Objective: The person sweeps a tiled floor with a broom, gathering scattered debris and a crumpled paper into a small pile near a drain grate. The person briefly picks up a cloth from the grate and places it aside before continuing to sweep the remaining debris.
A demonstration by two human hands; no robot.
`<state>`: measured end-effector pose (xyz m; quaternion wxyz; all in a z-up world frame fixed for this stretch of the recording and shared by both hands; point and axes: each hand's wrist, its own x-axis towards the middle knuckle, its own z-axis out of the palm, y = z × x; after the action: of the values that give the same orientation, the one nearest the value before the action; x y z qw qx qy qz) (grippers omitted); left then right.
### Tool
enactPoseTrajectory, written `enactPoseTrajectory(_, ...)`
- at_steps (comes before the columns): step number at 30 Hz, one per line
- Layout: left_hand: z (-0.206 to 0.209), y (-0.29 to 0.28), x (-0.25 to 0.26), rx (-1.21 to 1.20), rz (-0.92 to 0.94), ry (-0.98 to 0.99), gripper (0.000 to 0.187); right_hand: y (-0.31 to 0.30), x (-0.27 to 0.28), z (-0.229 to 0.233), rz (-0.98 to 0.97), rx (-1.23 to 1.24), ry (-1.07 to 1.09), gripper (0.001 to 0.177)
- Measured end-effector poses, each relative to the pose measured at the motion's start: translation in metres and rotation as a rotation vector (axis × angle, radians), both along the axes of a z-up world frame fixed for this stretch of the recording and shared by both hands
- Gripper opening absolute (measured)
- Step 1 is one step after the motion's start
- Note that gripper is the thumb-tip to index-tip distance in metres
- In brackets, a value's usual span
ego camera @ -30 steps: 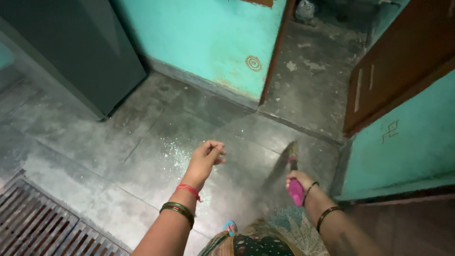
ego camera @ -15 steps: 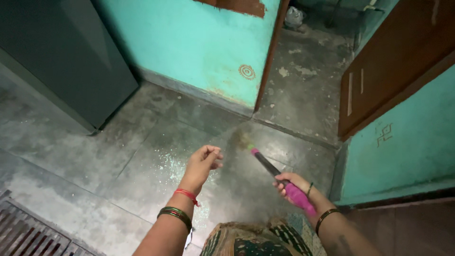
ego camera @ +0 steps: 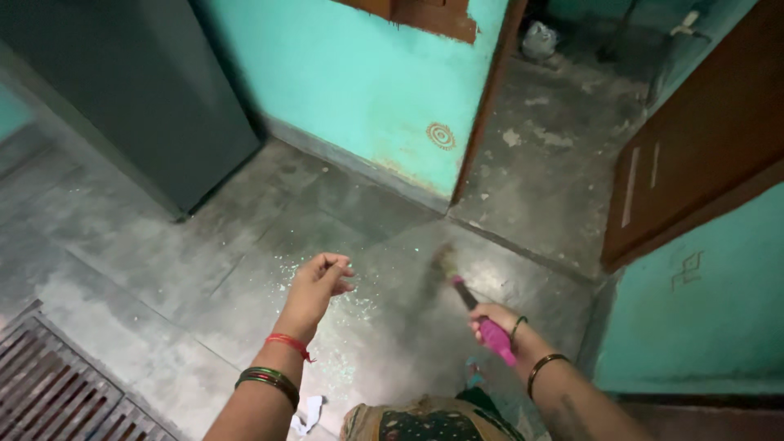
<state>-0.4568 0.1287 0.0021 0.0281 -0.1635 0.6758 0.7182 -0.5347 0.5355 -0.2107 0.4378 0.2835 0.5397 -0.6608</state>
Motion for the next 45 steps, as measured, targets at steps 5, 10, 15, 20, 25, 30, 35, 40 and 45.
enactPoseTrajectory(5, 0.009, 0.047, -0.039, 0.024, -0.028, 0.014, 0.023, 0.003, -0.032, 0.031, -0.03, -0.205, -0.042, 0.017)
enactPoseTrajectory(10, 0.017, 0.082, -0.064, 0.034, -0.023, -0.004, 0.022, 0.007, -0.051, 0.05, -0.278, -0.187, -0.028, 0.016)
enactPoseTrajectory(15, 0.021, 0.099, -0.078, 0.038, 0.022, -0.013, 0.021, 0.032, -0.072, 0.04, -0.605, -0.216, 0.055, 0.023)
enactPoseTrajectory(20, 0.026, 0.117, -0.085, 0.014, 0.065, -0.054, 0.021, 0.055, -0.101, 0.025, -0.547, -0.168, -0.006, 0.022)
enactPoseTrajectory(25, 0.026, 0.142, -0.095, -0.004, 0.115, -0.069, 0.021, 0.066, -0.127, 0.035, -0.028, -0.088, -0.01, 0.011)
enactPoseTrajectory(30, 0.022, 0.162, -0.1, 0.015, 0.168, -0.043, 0.022, 0.101, -0.166, 0.035, 0.213, -0.184, -0.008, 0.015)
enactPoseTrajectory(35, 0.02, 0.181, -0.102, -0.002, 0.239, -0.049, 0.023, 0.121, -0.197, 0.013, 0.271, -0.113, -0.05, 0.016)
enactPoseTrajectory(40, 0.014, 0.197, -0.082, 0.029, 0.325, -0.059, 0.024, 0.123, -0.189, 0.023, 0.335, 0.056, 0.065, 0.012)
enactPoseTrajectory(45, 0.019, 0.195, -0.058, 0.054, 0.43, -0.092, 0.024, 0.092, -0.167, 0.017, 0.535, 0.169, 0.167, 0.014)
